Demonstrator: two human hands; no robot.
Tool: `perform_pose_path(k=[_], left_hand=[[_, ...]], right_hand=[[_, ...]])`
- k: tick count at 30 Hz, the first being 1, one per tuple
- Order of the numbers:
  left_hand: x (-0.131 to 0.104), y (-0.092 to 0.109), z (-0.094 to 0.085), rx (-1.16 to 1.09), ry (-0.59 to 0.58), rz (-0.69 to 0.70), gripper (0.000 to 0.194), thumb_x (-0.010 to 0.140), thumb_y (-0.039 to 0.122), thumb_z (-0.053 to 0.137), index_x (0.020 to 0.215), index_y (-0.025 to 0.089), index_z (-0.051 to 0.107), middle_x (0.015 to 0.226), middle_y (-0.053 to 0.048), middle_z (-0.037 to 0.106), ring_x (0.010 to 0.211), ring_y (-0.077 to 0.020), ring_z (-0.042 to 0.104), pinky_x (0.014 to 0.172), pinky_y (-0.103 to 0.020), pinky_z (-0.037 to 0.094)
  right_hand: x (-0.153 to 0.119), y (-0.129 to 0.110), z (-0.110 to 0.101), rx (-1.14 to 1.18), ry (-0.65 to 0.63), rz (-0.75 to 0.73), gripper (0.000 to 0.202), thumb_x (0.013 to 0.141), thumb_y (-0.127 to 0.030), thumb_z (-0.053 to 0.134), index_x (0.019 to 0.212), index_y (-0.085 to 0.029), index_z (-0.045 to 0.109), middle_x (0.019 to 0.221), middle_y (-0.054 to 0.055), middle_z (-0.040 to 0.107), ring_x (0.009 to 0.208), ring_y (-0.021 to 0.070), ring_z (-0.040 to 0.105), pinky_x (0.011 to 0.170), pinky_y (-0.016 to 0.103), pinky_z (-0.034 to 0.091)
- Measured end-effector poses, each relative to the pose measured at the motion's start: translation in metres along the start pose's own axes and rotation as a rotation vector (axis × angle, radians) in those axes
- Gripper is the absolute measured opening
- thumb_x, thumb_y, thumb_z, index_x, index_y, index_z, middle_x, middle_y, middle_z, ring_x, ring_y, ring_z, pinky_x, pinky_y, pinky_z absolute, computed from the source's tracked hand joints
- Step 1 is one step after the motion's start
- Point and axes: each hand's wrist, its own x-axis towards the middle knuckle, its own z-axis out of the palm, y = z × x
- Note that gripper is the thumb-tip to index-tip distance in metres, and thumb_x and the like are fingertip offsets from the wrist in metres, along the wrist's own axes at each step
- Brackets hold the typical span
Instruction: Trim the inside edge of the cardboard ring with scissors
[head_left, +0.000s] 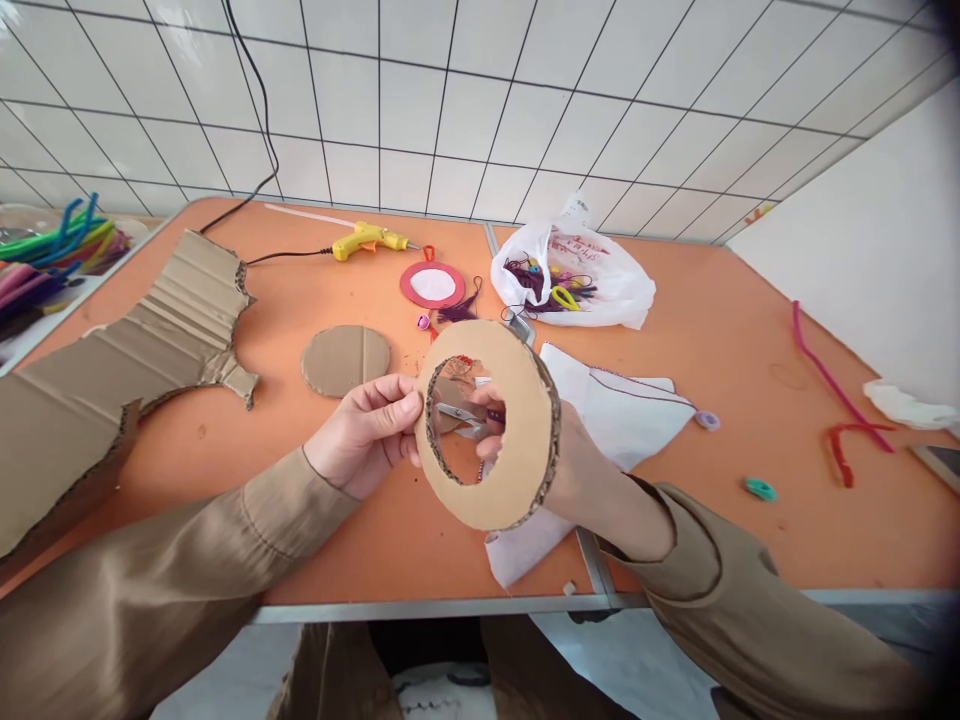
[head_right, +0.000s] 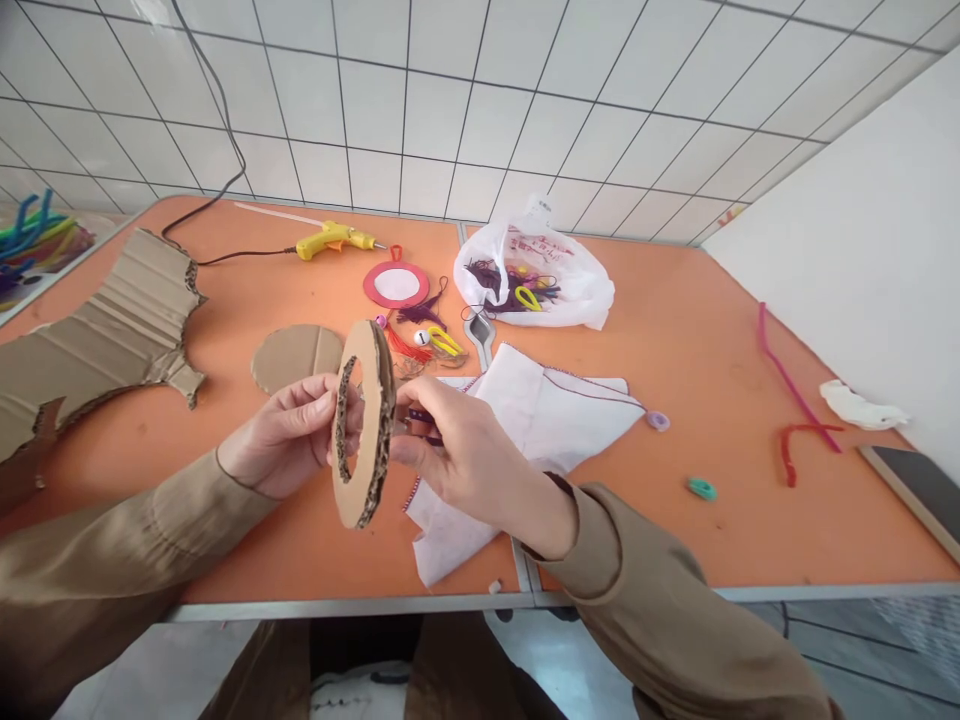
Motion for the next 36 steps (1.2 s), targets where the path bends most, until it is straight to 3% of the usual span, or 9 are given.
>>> perform_pose_path(k=[5, 10, 14, 18, 21, 27, 29, 33, 36], left_hand=[[-0.001, -0.005, 0.000, -0.002, -0.023, -0.057, 0.033, 0.066, 0.034, 0.095, 0.075, 0.012, 0.072, 0.062, 0.000, 0.071, 0.048, -0.0094, 0.066, 0.047, -0.017, 0.056], [-0.001, -0.007, 0.001, -0.002, -0.025, -0.080, 0.033, 0.066, 0.034, 0.094, 0.075, 0.012, 0.071, 0.062, -0.001, 0.071, 0.048, -0.0099, 0.066, 0.048, -0.018, 0.058], [-0.001, -0.007, 0.003, -0.005, -0.022, -0.087, 0.034, 0.065, 0.034, 0.095, 0.072, 0.012, 0.070, 0.061, -0.001, 0.070, 0.048, -0.0102, 0.066, 0.049, -0.018, 0.058], [-0.002, -0.008, 0.002, -0.007, -0.015, -0.103, 0.034, 0.064, 0.035, 0.095, 0.073, 0.012, 0.071, 0.062, -0.001, 0.070, 0.049, -0.0107, 0.066, 0.050, -0.019, 0.059], [-0.003, -0.009, 0.002, -0.013, -0.029, -0.107, 0.032, 0.067, 0.034, 0.094, 0.075, 0.012, 0.072, 0.064, -0.002, 0.072, 0.050, -0.0112, 0.067, 0.050, -0.019, 0.059], [-0.001, 0.000, 0.000, -0.012, 0.012, 0.030, 0.030, 0.067, 0.032, 0.094, 0.074, 0.011, 0.073, 0.062, -0.002, 0.071, 0.049, -0.0108, 0.065, 0.047, -0.018, 0.057], [0.000, 0.008, -0.003, -0.007, 0.079, 0.095, 0.029, 0.065, 0.030, 0.095, 0.075, 0.011, 0.074, 0.063, -0.002, 0.072, 0.050, -0.0104, 0.065, 0.048, -0.018, 0.057], [0.001, 0.022, -0.011, -0.012, 0.147, 0.177, 0.030, 0.060, 0.025, 0.097, 0.072, 0.011, 0.074, 0.065, 0.000, 0.071, 0.054, -0.0069, 0.064, 0.050, -0.013, 0.055], [0.000, 0.024, -0.019, 0.018, 0.112, 0.176, 0.026, 0.067, 0.025, 0.094, 0.079, 0.011, 0.075, 0.073, -0.001, 0.073, 0.058, -0.0065, 0.065, 0.052, -0.013, 0.056]], right_hand=[[0.006, -0.001, 0.005, -0.182, 0.075, -0.120, 0.048, 0.101, -0.065, 0.041, 0.112, -0.024, 0.063, 0.088, 0.005, 0.070, 0.078, 0.0211, 0.067, 0.067, 0.033, 0.054], [0.007, -0.009, 0.002, -0.374, 0.121, -0.190, 0.050, 0.104, -0.062, 0.037, 0.116, -0.023, 0.066, 0.082, 0.005, 0.067, 0.070, 0.0200, 0.062, 0.061, 0.032, 0.048], [0.008, -0.010, 0.000, -0.418, 0.161, -0.247, 0.050, 0.105, -0.057, 0.038, 0.116, -0.019, 0.068, 0.084, 0.008, 0.069, 0.074, 0.0215, 0.065, 0.063, 0.033, 0.050], [0.009, -0.010, -0.002, -0.423, 0.103, -0.211, 0.047, 0.104, -0.058, 0.039, 0.116, -0.023, 0.069, 0.087, 0.008, 0.072, 0.076, 0.0227, 0.067, 0.065, 0.034, 0.053], [0.009, -0.011, -0.001, -0.448, 0.145, -0.261, 0.047, 0.105, -0.056, 0.038, 0.111, -0.022, 0.069, 0.081, 0.007, 0.071, 0.069, 0.0209, 0.065, 0.060, 0.033, 0.051], [0.011, -0.008, 0.000, -0.458, 0.209, -0.338, 0.045, 0.107, -0.053, 0.038, 0.099, -0.019, 0.066, 0.073, 0.002, 0.066, 0.060, 0.0146, 0.059, 0.055, 0.027, 0.044], [0.014, -0.002, -0.007, -0.480, 0.177, -0.288, 0.044, 0.108, -0.051, 0.037, 0.100, -0.019, 0.066, 0.076, 0.002, 0.067, 0.063, 0.0145, 0.060, 0.057, 0.027, 0.042], [0.023, 0.026, -0.033, -0.668, 0.123, 0.102, 0.033, 0.104, -0.046, 0.049, 0.101, -0.019, 0.068, 0.083, 0.006, 0.069, 0.072, 0.0200, 0.061, 0.060, 0.030, 0.037], [0.030, 0.048, -0.053, -0.821, 0.038, 0.340, 0.027, 0.100, -0.040, 0.056, 0.099, -0.018, 0.070, 0.084, 0.009, 0.068, 0.078, 0.0249, 0.061, 0.061, 0.031, 0.034]])
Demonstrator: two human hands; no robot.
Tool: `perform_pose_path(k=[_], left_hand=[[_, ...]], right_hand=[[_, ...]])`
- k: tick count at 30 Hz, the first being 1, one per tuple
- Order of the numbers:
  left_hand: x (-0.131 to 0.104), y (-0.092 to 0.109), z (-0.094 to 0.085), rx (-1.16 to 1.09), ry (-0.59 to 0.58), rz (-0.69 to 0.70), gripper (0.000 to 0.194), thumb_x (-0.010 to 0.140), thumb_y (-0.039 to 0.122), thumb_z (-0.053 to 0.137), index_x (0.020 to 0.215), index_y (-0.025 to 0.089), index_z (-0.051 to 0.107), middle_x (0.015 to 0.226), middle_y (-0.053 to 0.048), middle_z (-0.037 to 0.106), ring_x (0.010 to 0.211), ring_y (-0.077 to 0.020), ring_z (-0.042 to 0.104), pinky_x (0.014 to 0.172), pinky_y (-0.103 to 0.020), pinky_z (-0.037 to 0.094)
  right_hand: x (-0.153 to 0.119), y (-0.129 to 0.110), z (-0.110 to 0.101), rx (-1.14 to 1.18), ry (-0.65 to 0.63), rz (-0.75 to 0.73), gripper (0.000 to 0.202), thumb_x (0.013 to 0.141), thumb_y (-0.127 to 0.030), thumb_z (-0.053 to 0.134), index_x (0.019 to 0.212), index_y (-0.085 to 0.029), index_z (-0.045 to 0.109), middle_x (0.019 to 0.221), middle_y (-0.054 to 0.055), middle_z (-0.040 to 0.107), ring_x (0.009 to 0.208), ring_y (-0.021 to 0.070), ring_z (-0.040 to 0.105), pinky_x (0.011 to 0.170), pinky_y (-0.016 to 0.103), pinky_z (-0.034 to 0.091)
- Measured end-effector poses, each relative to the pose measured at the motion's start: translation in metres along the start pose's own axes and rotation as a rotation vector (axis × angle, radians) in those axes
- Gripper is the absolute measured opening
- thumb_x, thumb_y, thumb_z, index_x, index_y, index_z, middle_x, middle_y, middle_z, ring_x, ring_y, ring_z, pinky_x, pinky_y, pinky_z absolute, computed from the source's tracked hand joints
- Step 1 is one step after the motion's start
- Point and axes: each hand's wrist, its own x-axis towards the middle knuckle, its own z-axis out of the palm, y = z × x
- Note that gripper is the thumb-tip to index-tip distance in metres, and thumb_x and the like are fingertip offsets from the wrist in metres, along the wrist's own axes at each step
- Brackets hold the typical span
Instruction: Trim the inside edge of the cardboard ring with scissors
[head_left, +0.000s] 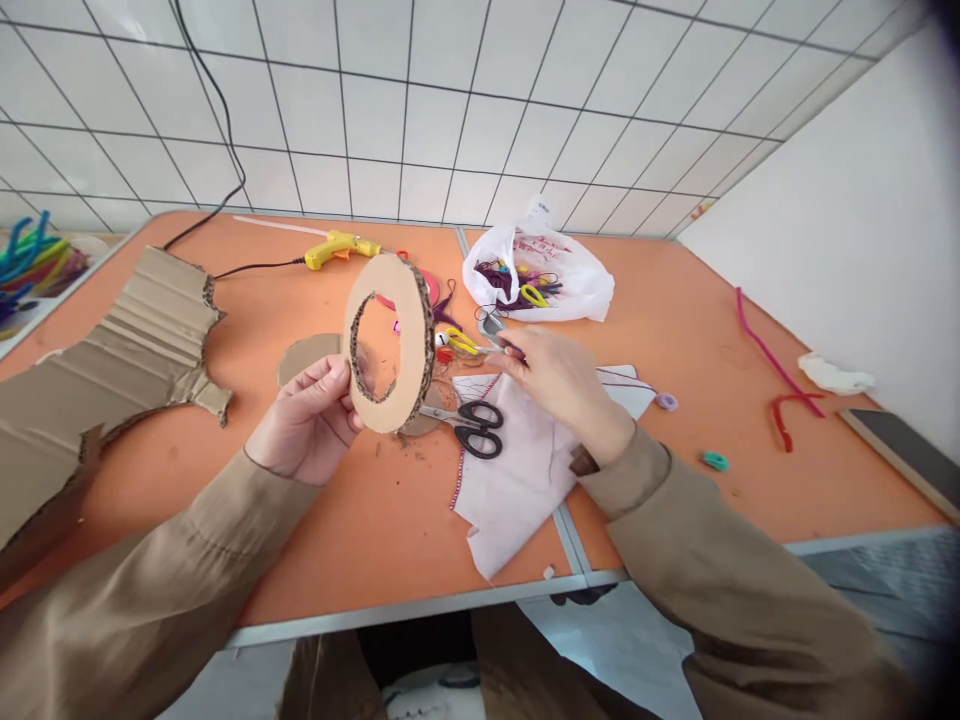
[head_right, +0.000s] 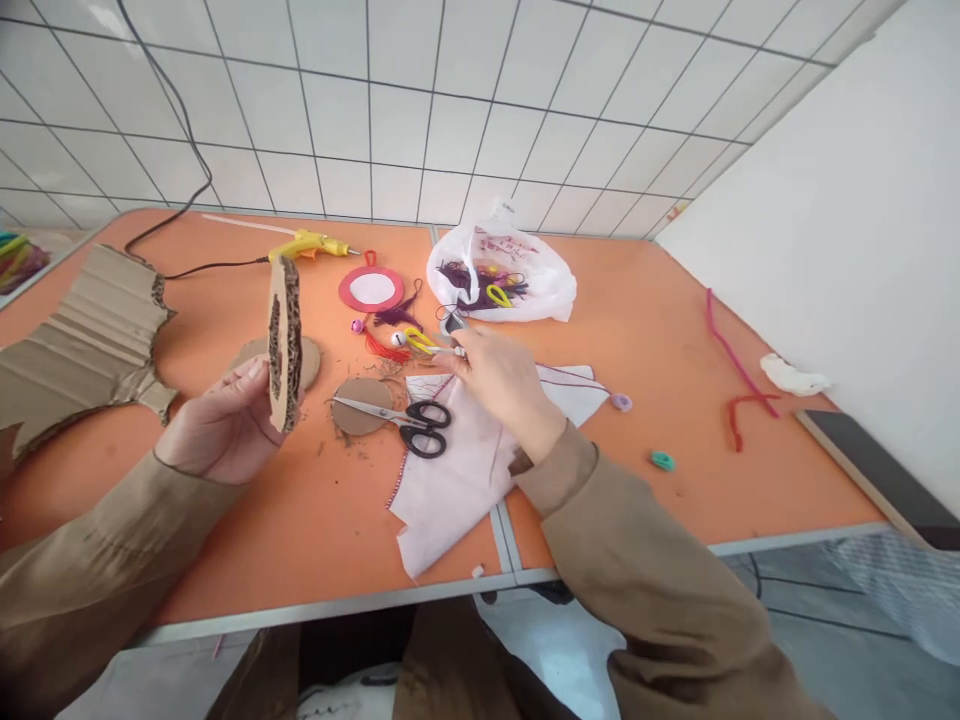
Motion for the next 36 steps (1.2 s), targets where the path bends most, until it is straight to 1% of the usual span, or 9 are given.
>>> perform_pose_path(k=[5, 7, 10, 12, 16, 23, 28, 32, 36], left_hand=[[0.002, -0.003, -0.005, -0.019, -0.006, -0.046, 0.022, 0.069, 0.023, 0.091, 0.081, 0.012, 0.076, 0.069, -0.001, 0.074, 0.058, -0.0088, 0.067, 0.054, -0.015, 0.058], [0.002, -0.003, -0.002, -0.025, 0.018, -0.058, 0.023, 0.068, 0.022, 0.092, 0.079, 0.011, 0.075, 0.068, -0.002, 0.073, 0.057, -0.0097, 0.067, 0.050, -0.016, 0.056], [0.002, -0.002, 0.003, -0.021, 0.083, -0.066, 0.021, 0.068, 0.019, 0.090, 0.076, 0.012, 0.072, 0.063, -0.001, 0.070, 0.052, -0.0101, 0.064, 0.047, -0.017, 0.055], [0.002, -0.001, 0.006, -0.006, 0.125, -0.063, 0.017, 0.071, 0.018, 0.086, 0.074, 0.013, 0.070, 0.060, 0.000, 0.068, 0.048, -0.0093, 0.062, 0.044, -0.017, 0.053], [0.002, -0.001, 0.004, 0.005, 0.139, -0.061, 0.018, 0.075, 0.021, 0.083, 0.072, 0.014, 0.067, 0.059, 0.001, 0.066, 0.046, -0.0085, 0.059, 0.041, -0.017, 0.050], [0.003, -0.007, 0.004, -0.037, 0.138, -0.068, 0.027, 0.064, 0.022, 0.091, 0.072, 0.011, 0.067, 0.061, -0.001, 0.068, 0.048, -0.0089, 0.061, 0.039, -0.015, 0.047], [0.004, -0.007, 0.003, -0.041, 0.139, -0.069, 0.026, 0.066, 0.021, 0.090, 0.072, 0.012, 0.066, 0.062, -0.001, 0.067, 0.049, -0.0091, 0.061, 0.040, -0.015, 0.047], [0.003, -0.004, 0.003, -0.044, 0.105, -0.041, 0.025, 0.067, 0.022, 0.090, 0.072, 0.014, 0.067, 0.064, -0.001, 0.068, 0.051, -0.0094, 0.062, 0.041, -0.015, 0.049], [0.002, -0.003, 0.007, -0.043, 0.048, -0.002, 0.033, 0.061, 0.027, 0.096, 0.074, 0.014, 0.069, 0.067, 0.000, 0.070, 0.053, -0.0088, 0.064, 0.043, -0.015, 0.051]], right_hand=[[0.002, 0.005, -0.004, -0.044, 0.120, 0.010, 0.024, 0.094, -0.028, 0.063, 0.110, -0.014, 0.074, 0.103, 0.016, 0.070, 0.105, 0.0346, 0.060, 0.085, 0.043, 0.045], [-0.008, -0.008, -0.008, 0.095, 0.168, -0.067, 0.028, 0.095, -0.024, 0.059, 0.120, -0.016, 0.071, 0.102, 0.011, 0.072, 0.104, 0.0294, 0.062, 0.090, 0.041, 0.047], [-0.026, -0.031, -0.015, 0.319, 0.018, -0.260, 0.035, 0.091, -0.024, 0.066, 0.126, -0.022, 0.068, 0.082, 0.001, 0.072, 0.083, 0.0216, 0.064, 0.075, 0.033, 0.047], [-0.035, -0.043, -0.019, 0.230, -0.102, -0.362, 0.032, 0.090, -0.022, 0.065, 0.121, -0.022, 0.069, 0.087, 0.003, 0.071, 0.084, 0.0216, 0.063, 0.069, 0.031, 0.042], [-0.038, -0.049, -0.021, 0.078, -0.230, -0.379, 0.035, 0.090, -0.016, 0.062, 0.124, -0.020, 0.067, 0.090, 0.005, 0.065, 0.087, 0.0228, 0.060, 0.067, 0.031, 0.037], [-0.039, -0.043, -0.009, 0.035, -0.238, -0.414, 0.031, 0.087, -0.011, 0.064, 0.114, -0.023, 0.071, 0.084, 0.002, 0.058, 0.075, 0.0181, 0.056, 0.057, 0.029, 0.027], [-0.040, -0.044, -0.012, 0.054, -0.265, -0.398, 0.027, 0.086, -0.009, 0.060, 0.107, -0.021, 0.072, 0.083, 0.003, 0.059, 0.075, 0.0189, 0.058, 0.058, 0.029, 0.031], [-0.039, -0.039, -0.027, 0.261, -0.263, -0.343, 0.024, 0.090, -0.013, 0.052, 0.103, -0.021, 0.070, 0.085, 0.004, 0.064, 0.078, 0.0193, 0.060, 0.064, 0.030, 0.039], [-0.038, -0.031, -0.037, 0.812, -0.419, -0.263, 0.026, 0.093, -0.022, 0.051, 0.117, -0.021, 0.061, 0.081, 0.001, 0.067, 0.073, 0.0162, 0.062, 0.064, 0.029, 0.045]])
